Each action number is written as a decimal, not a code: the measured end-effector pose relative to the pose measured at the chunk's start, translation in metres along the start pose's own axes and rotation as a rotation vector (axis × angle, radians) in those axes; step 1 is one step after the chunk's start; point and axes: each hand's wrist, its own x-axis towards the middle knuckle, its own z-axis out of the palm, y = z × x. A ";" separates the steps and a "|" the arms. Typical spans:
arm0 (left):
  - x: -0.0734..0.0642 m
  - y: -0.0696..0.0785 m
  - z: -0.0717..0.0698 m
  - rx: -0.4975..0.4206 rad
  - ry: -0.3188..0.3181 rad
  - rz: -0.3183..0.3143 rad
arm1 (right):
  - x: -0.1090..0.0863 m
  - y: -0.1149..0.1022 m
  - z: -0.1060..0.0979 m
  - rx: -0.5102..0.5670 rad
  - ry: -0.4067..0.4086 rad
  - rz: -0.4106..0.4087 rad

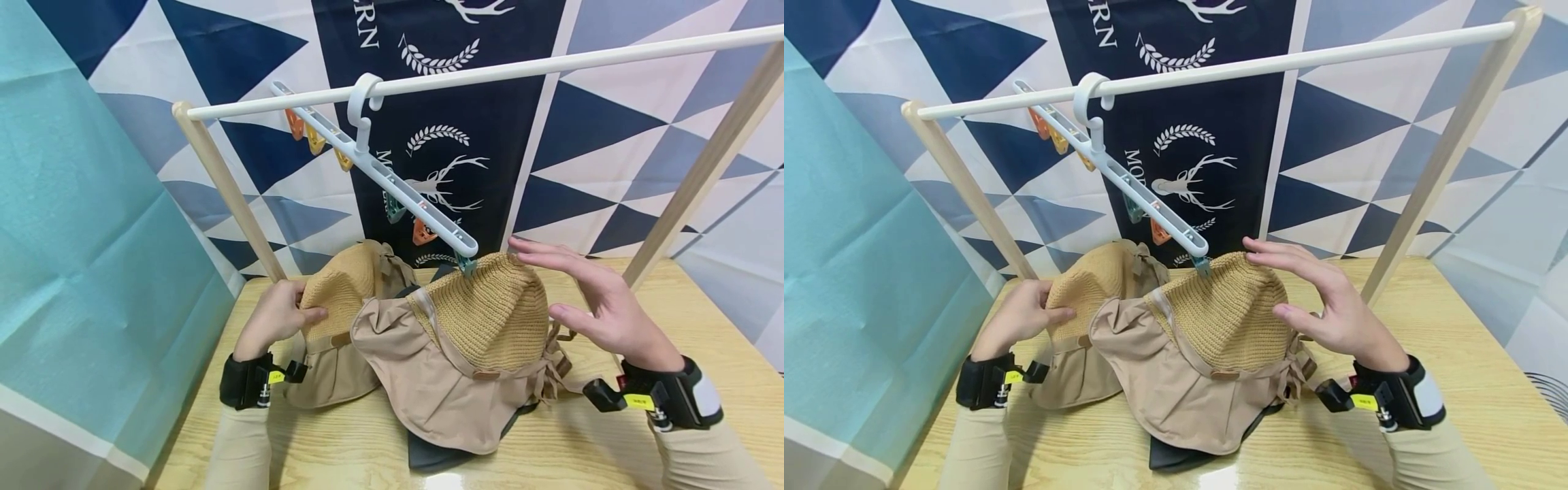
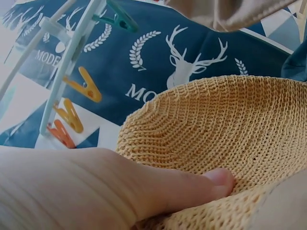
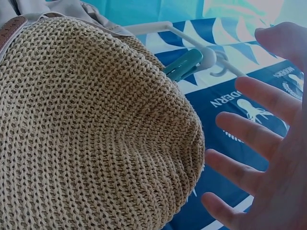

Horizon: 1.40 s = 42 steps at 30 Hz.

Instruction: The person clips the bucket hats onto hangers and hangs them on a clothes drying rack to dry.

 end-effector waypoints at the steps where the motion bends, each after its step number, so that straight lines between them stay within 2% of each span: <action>1: -0.001 0.001 0.000 0.005 0.013 0.008 | 0.000 0.000 0.000 0.000 -0.001 -0.001; 16: -0.006 0.013 -0.002 0.027 0.152 0.088 | 0.000 0.001 -0.001 0.001 -0.002 -0.010; 28: -0.012 0.019 -0.003 0.065 0.234 0.128 | -0.001 0.001 -0.001 -0.023 -0.012 0.016; 37: -0.014 0.020 -0.002 0.107 0.332 0.182 | -0.002 0.000 -0.001 -0.027 -0.012 0.027; 42: -0.016 0.019 -0.002 0.100 0.420 0.219 | -0.002 0.000 -0.001 -0.028 -0.012 0.021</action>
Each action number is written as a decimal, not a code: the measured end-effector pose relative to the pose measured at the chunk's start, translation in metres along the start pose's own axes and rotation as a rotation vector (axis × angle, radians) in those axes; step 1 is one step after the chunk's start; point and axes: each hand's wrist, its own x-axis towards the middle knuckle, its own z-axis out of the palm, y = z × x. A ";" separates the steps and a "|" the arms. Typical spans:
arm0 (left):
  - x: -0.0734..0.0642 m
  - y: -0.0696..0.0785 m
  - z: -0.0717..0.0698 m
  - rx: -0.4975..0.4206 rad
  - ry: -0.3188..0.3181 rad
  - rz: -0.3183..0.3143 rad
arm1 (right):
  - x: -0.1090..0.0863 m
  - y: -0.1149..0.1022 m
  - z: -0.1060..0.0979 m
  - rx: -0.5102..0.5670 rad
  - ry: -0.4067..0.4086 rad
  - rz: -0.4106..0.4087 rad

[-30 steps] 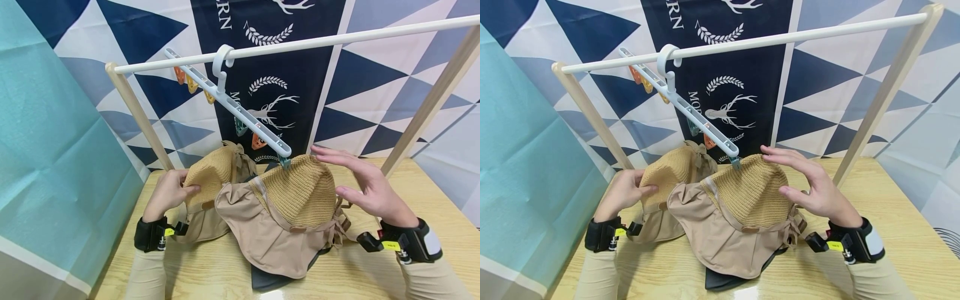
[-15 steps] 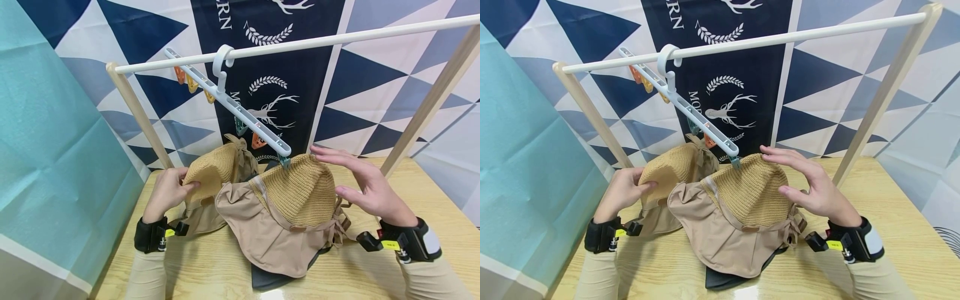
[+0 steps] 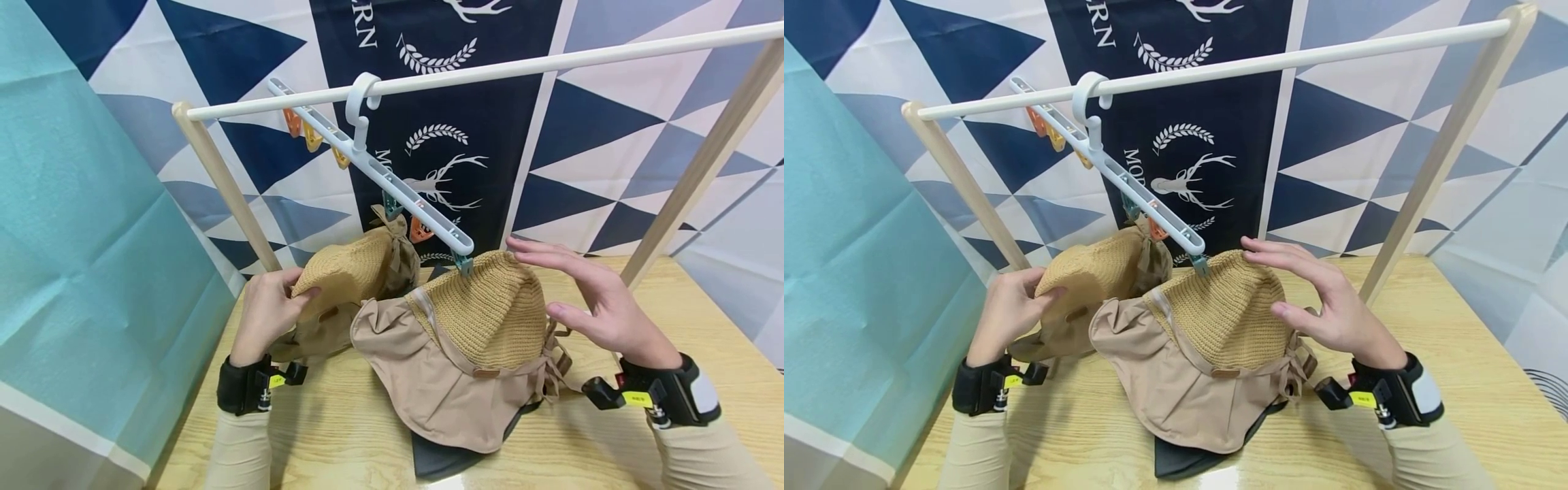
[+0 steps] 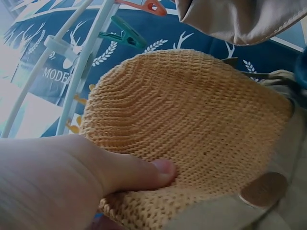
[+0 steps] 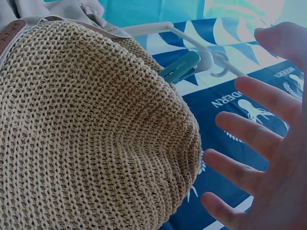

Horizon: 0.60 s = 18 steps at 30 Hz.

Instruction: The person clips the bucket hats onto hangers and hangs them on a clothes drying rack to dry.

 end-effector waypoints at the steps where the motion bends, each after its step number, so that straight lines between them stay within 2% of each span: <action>1: 0.000 0.000 -0.001 -0.008 0.019 -0.001 | 0.000 0.000 0.000 -0.001 -0.001 0.000; 7: 0.001 -0.002 -0.004 -0.055 0.111 -0.010 | 0.002 0.000 0.000 -0.007 -0.004 -0.009; 18: 0.003 -0.003 -0.004 -0.047 0.176 -0.018 | 0.001 0.000 -0.002 0.048 0.010 -0.018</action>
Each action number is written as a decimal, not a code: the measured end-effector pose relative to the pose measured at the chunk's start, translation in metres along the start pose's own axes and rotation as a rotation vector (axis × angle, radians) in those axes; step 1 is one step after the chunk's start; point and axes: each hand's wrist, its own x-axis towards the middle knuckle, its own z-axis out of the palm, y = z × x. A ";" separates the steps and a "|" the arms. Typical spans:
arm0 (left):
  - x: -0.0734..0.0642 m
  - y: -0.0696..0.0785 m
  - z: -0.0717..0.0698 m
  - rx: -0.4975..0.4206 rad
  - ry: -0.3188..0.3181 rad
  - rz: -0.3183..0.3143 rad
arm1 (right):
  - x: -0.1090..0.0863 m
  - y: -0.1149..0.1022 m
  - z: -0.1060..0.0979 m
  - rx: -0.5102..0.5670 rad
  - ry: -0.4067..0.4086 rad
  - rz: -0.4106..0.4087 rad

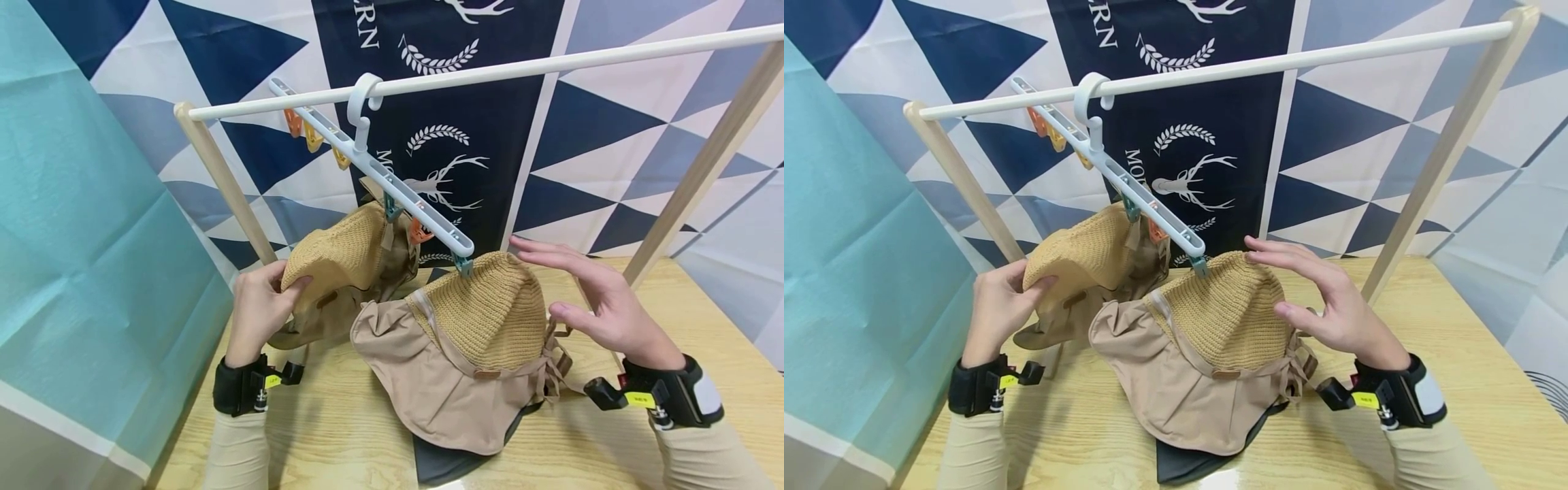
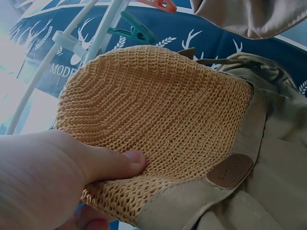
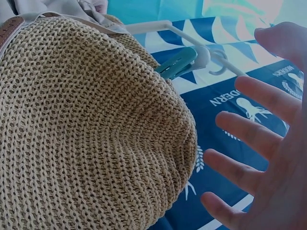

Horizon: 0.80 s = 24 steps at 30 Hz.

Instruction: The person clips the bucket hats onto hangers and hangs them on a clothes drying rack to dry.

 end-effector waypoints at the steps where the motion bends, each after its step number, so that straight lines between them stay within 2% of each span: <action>1: 0.000 0.000 0.001 0.002 0.000 0.003 | 0.000 0.000 0.000 0.005 0.001 0.001; 18: 0.001 -0.001 0.006 -0.003 -0.023 0.016 | -0.002 0.003 -0.007 -0.028 0.024 0.063; 24: 0.001 -0.001 0.006 -0.003 -0.027 0.007 | 0.013 0.003 -0.023 -0.086 0.008 0.081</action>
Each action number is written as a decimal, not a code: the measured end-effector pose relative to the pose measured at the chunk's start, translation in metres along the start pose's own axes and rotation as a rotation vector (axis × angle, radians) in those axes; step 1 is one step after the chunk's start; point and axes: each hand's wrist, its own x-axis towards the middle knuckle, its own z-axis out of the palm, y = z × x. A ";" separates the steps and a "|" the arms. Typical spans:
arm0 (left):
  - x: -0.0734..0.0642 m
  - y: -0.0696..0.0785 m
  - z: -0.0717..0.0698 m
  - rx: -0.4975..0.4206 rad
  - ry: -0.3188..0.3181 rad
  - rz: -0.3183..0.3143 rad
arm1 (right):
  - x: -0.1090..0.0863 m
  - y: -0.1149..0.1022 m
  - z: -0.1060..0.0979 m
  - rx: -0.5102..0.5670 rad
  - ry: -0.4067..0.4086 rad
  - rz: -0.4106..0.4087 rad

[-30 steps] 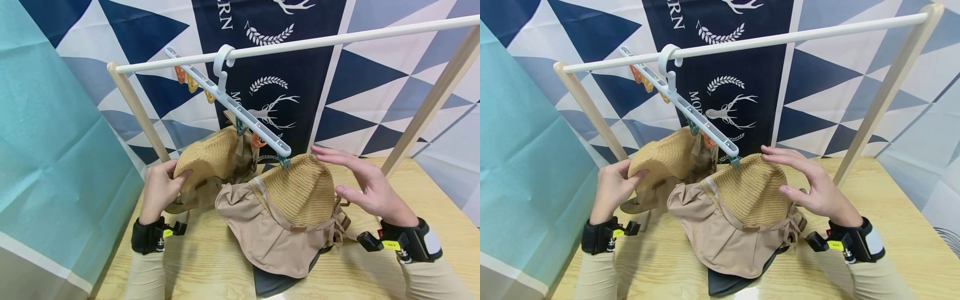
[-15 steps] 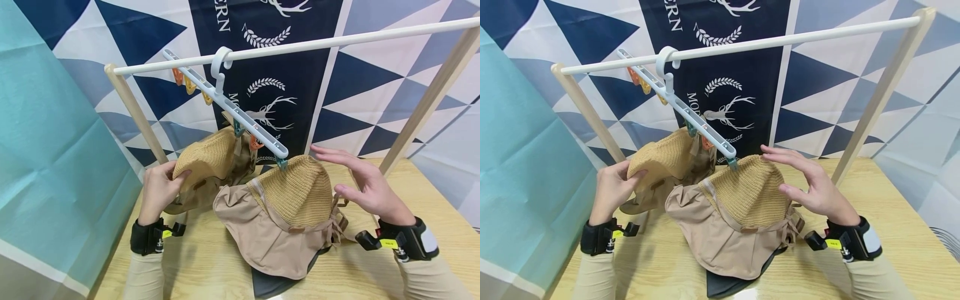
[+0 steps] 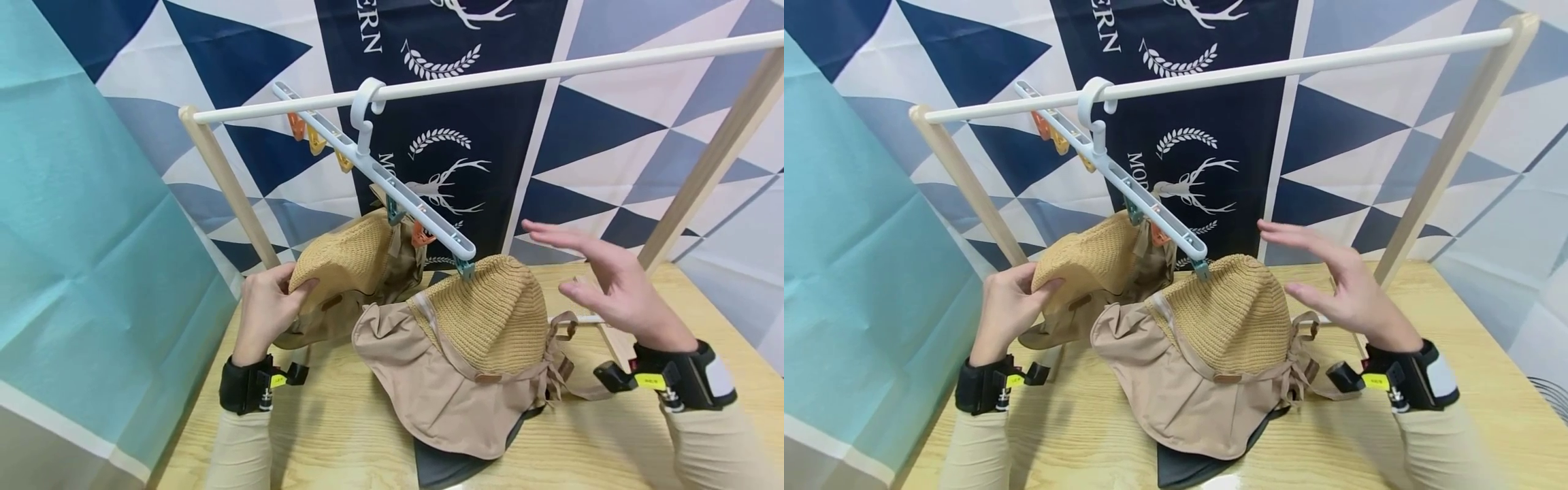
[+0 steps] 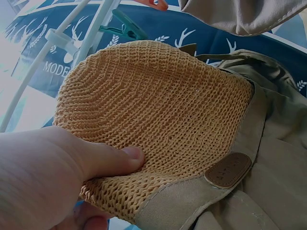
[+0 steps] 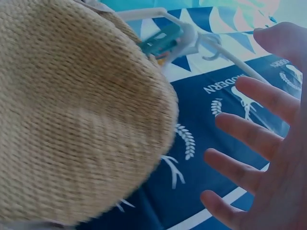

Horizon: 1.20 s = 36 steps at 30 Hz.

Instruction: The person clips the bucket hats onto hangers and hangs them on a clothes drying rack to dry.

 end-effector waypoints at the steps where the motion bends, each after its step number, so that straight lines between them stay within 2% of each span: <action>1: 0.000 0.000 0.000 0.000 0.000 -0.001 | 0.003 -0.001 -0.003 -0.008 0.000 0.002; 3: -0.001 0.000 0.000 -0.002 0.000 -0.003 | 0.010 -0.003 -0.009 -0.024 0.002 0.004; 5: -0.002 0.000 0.000 -0.003 0.001 -0.007 | 0.014 -0.007 -0.014 -0.062 -0.004 0.042; 10: -0.005 -0.001 -0.001 0.000 -0.002 -0.015 | 0.020 -0.009 -0.020 -0.239 -0.053 0.153; 12: -0.006 -0.002 -0.002 0.002 -0.006 -0.017 | 0.022 -0.005 -0.022 -0.289 -0.073 0.157; 18: -0.006 -0.005 -0.003 0.009 -0.031 -0.013 | 0.030 0.009 -0.029 -0.313 -0.123 0.128; 25: 0.002 -0.005 -0.004 0.018 -0.068 0.020 | 0.048 0.014 -0.033 -0.307 -0.182 0.263; 30: 0.012 0.000 -0.002 0.018 -0.136 0.040 | 0.058 0.029 -0.034 -0.282 -0.219 0.273; 36: 0.028 0.007 0.001 0.034 -0.185 0.081 | 0.067 0.038 -0.036 -0.332 -0.284 0.333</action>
